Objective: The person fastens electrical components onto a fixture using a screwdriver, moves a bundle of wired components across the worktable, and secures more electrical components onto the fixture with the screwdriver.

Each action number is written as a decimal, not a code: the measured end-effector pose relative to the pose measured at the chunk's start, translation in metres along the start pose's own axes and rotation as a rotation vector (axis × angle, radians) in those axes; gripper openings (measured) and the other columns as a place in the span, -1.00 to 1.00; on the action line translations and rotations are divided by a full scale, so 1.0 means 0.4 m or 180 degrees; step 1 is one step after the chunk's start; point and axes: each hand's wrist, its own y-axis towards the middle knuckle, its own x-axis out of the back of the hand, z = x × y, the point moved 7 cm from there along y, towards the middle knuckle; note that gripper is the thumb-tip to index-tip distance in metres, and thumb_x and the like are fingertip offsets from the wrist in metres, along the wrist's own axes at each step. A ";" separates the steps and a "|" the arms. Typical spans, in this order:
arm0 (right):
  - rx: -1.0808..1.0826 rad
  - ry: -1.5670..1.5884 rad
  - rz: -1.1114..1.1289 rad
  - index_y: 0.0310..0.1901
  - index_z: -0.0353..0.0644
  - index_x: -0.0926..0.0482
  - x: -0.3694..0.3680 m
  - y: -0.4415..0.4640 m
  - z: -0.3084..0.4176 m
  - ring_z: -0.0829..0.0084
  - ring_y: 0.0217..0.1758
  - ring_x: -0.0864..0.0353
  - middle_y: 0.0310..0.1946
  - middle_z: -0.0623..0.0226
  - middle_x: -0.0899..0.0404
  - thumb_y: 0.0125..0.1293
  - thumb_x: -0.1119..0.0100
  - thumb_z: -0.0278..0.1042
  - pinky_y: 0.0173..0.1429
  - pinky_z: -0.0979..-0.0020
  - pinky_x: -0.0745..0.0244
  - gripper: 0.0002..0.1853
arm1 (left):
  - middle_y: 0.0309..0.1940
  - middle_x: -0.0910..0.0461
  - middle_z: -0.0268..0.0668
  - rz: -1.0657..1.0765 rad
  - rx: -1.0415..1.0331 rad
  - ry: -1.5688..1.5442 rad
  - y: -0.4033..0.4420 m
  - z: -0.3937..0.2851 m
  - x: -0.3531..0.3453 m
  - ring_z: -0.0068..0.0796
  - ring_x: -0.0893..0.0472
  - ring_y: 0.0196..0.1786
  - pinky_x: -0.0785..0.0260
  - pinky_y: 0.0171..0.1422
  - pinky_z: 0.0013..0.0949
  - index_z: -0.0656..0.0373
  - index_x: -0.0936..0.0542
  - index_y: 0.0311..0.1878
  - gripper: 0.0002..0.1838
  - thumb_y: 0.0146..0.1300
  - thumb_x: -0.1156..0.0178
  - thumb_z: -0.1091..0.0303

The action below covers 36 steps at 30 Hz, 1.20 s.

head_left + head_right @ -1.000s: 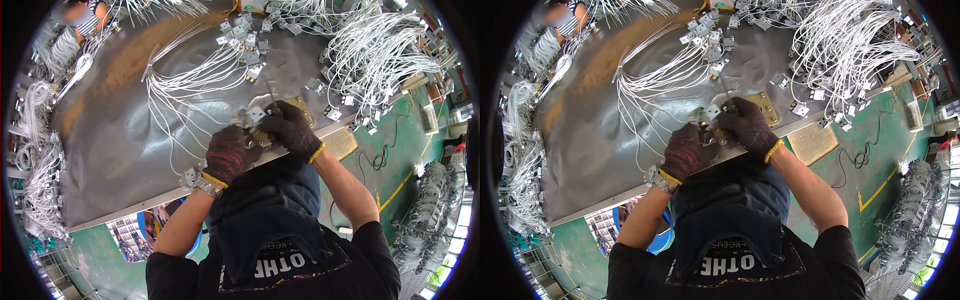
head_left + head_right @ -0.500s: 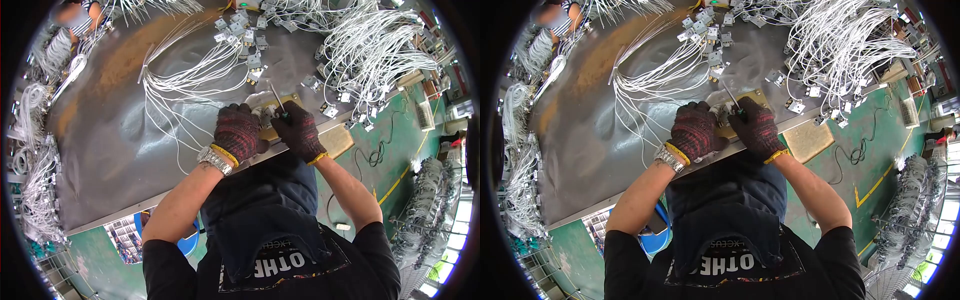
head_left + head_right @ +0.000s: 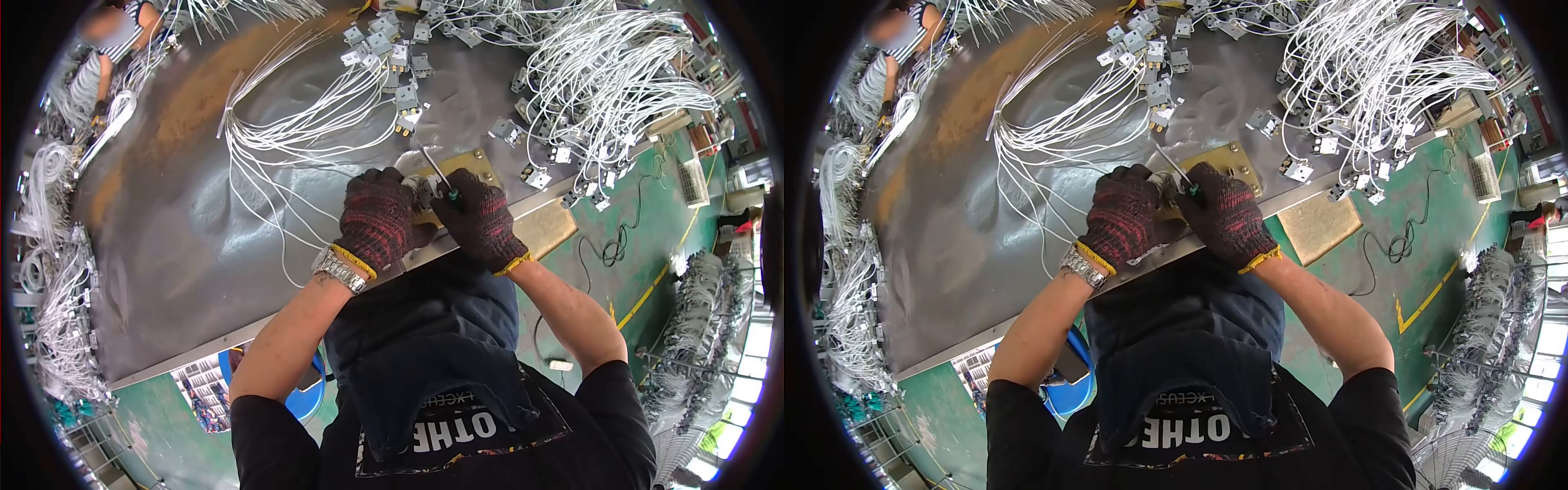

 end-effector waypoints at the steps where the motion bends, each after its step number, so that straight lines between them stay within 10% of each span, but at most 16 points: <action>1: 0.0097 -0.0077 -0.0085 -0.09 -0.17 -0.60 0.001 -0.006 0.001 0.03 -0.27 -0.73 -0.31 0.08 -0.68 0.29 -0.39 -0.28 -0.18 0.14 -0.59 -0.75 | 0.08 -0.61 -0.20 0.0000 -0.0044 -0.0165 0.003 0.001 -0.002 -0.11 -0.55 0.23 -0.35 0.35 -0.04 0.02 -0.77 -0.17 -0.46 -0.06 -0.53 -0.21; 8: 0.0458 -0.0024 0.0041 -0.01 -0.15 -0.62 0.009 -0.037 -0.009 0.12 -0.27 -0.74 -0.29 0.10 -0.68 0.33 -0.38 -0.33 -0.16 0.20 -0.60 -0.75 | -0.09 -0.70 -0.12 -0.0061 -0.0523 -0.0499 0.028 -0.020 -0.032 -0.08 -0.62 0.12 -0.45 0.21 0.00 0.01 -0.73 -0.14 -0.48 0.02 -0.46 -0.21; 18: -0.0752 0.0919 0.0713 0.36 -0.19 -0.54 0.150 -0.116 -0.091 0.73 -0.28 -0.58 -0.21 0.48 -0.65 0.44 -0.27 -0.50 -0.29 0.55 -0.56 -0.53 | -0.11 -0.72 -0.11 -0.0464 -0.0443 -0.0320 0.036 -0.043 -0.016 -0.08 -0.70 -0.05 -0.54 0.06 -0.04 0.05 -0.68 -0.01 -0.50 0.17 -0.39 -0.14; 29: 0.0651 -0.0749 0.0524 0.07 -0.29 -0.69 0.190 -0.099 0.084 0.00 -0.19 -0.74 -0.20 0.02 -0.70 0.25 -0.26 -0.58 -0.09 0.18 -0.63 -0.67 | -0.07 -0.71 -0.19 -0.0322 -0.0448 -0.0044 0.055 -0.054 -0.037 -0.17 -0.67 0.05 -0.49 0.09 -0.08 0.05 -0.67 0.05 -0.52 0.20 -0.38 -0.07; 36: 0.0630 -0.0706 0.0472 0.06 -0.28 -0.69 0.172 -0.092 0.079 -0.01 -0.12 -0.75 -0.18 0.00 -0.71 0.25 -0.26 -0.58 -0.07 0.17 -0.63 -0.68 | -0.06 -0.71 -0.24 -0.0312 -0.0444 -0.0058 0.066 -0.052 -0.048 -0.19 -0.67 0.06 -0.49 0.10 -0.08 0.02 -0.66 0.07 -0.54 0.21 -0.38 -0.05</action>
